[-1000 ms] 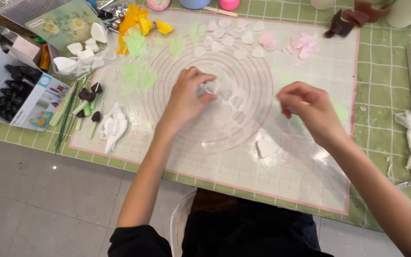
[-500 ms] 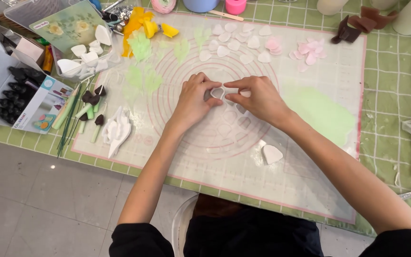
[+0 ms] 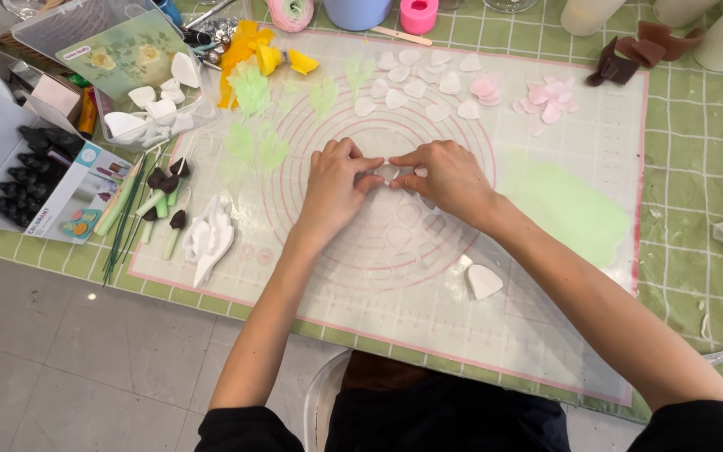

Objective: The recorder is shaping and molding wax pieces to create flower petals for decorative candles.

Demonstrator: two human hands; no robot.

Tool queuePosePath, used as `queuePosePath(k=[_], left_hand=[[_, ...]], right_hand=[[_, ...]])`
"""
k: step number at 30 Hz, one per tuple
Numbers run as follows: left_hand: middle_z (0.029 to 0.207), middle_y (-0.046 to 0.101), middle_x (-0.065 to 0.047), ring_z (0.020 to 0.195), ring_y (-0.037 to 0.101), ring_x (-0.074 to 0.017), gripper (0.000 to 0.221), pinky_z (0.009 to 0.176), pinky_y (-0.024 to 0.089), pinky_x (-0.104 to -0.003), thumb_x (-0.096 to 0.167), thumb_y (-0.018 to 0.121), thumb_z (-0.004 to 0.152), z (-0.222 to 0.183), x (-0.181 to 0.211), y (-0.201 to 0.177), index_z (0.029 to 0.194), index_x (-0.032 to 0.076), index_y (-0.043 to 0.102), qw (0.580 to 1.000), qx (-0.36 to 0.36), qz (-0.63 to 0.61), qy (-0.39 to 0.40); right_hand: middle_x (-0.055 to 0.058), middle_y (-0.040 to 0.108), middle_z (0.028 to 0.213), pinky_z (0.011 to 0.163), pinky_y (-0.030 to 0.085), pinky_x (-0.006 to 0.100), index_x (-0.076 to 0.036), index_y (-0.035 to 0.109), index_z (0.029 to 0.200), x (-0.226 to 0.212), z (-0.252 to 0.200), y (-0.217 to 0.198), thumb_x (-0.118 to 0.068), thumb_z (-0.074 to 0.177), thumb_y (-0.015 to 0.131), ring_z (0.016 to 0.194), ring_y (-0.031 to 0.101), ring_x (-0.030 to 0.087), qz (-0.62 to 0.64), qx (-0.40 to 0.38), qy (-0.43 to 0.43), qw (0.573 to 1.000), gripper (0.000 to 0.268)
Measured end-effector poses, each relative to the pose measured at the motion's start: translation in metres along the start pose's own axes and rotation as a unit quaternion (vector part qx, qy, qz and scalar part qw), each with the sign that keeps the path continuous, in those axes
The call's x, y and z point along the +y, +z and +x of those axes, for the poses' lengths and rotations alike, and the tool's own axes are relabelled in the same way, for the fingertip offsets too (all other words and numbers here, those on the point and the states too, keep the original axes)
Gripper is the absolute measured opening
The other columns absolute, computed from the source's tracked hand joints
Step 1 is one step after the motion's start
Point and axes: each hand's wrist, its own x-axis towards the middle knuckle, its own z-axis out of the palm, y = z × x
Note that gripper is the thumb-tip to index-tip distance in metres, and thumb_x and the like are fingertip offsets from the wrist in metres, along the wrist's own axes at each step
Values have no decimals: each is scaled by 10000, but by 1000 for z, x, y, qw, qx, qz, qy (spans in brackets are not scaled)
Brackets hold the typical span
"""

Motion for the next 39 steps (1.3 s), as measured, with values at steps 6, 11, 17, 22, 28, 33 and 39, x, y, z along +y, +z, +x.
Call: queuePosePath(k=[6, 11, 17, 22, 28, 33, 39], left_hand=[[859, 607, -42, 913, 544, -223, 211, 810, 376, -383, 160, 837, 786, 2, 3, 5, 995, 129, 837, 997, 27, 63, 19], [808, 600, -41, 881, 539, -216, 194, 803, 356, -383, 187, 833, 803, 4, 5, 0, 990, 135, 837, 998, 5, 63, 7], [737, 588, -27, 825, 525, -201, 190, 788, 328, -377, 212, 826, 814, 2, 5, -1, 996, 160, 842, 998, -10, 58, 0], [687, 583, -21, 776, 510, -195, 167, 774, 315, -383, 247, 834, 826, 1, 8, 0, 973, 169, 845, 997, 14, 77, -12], [768, 622, -38, 855, 551, -203, 172, 814, 344, -382, 216, 829, 850, 3, 9, -3, 1006, 145, 841, 993, 10, 119, 17], [875, 650, -89, 971, 563, -270, 413, 868, 414, -407, 302, 893, 690, 14, 17, -8, 1041, 99, 816, 995, -70, 70, -30], [986, 635, -92, 1023, 574, -277, 432, 924, 444, -409, 195, 884, 683, 14, 22, 5, 1070, 43, 766, 998, -53, 22, -35]], right_hand=[[90, 756, 867, 690, 525, 415, -160, 805, 1094, -6, 11, -7, -301, 794, 829, 704, 702, 259, -10, -57, 37, 998, 333], [113, 752, 825, 706, 513, 427, -169, 823, 1045, -4, 18, -10, -324, 822, 821, 731, 692, 268, -47, -90, 21, 995, 271], [127, 741, 824, 703, 506, 441, -188, 830, 1021, -5, 23, -11, -339, 815, 820, 735, 683, 289, -64, -112, 34, 991, 256], [117, 750, 827, 711, 507, 442, -218, 828, 1033, -10, 23, -14, -362, 813, 814, 732, 691, 288, -82, -119, 53, 988, 263], [135, 749, 859, 742, 520, 457, -226, 820, 1098, 12, 20, -13, -375, 822, 812, 833, 690, 320, -76, -101, 6, 992, 314], [121, 732, 828, 795, 538, 430, -293, 634, 1398, 0, 10, -35, -447, 798, 783, 831, 712, 278, -9, -106, 56, 993, 637], [83, 762, 836, 776, 533, 426, -296, 687, 1333, 24, 8, -21, -556, 686, 842, 876, 675, 274, -72, -102, -15, 992, 715]])
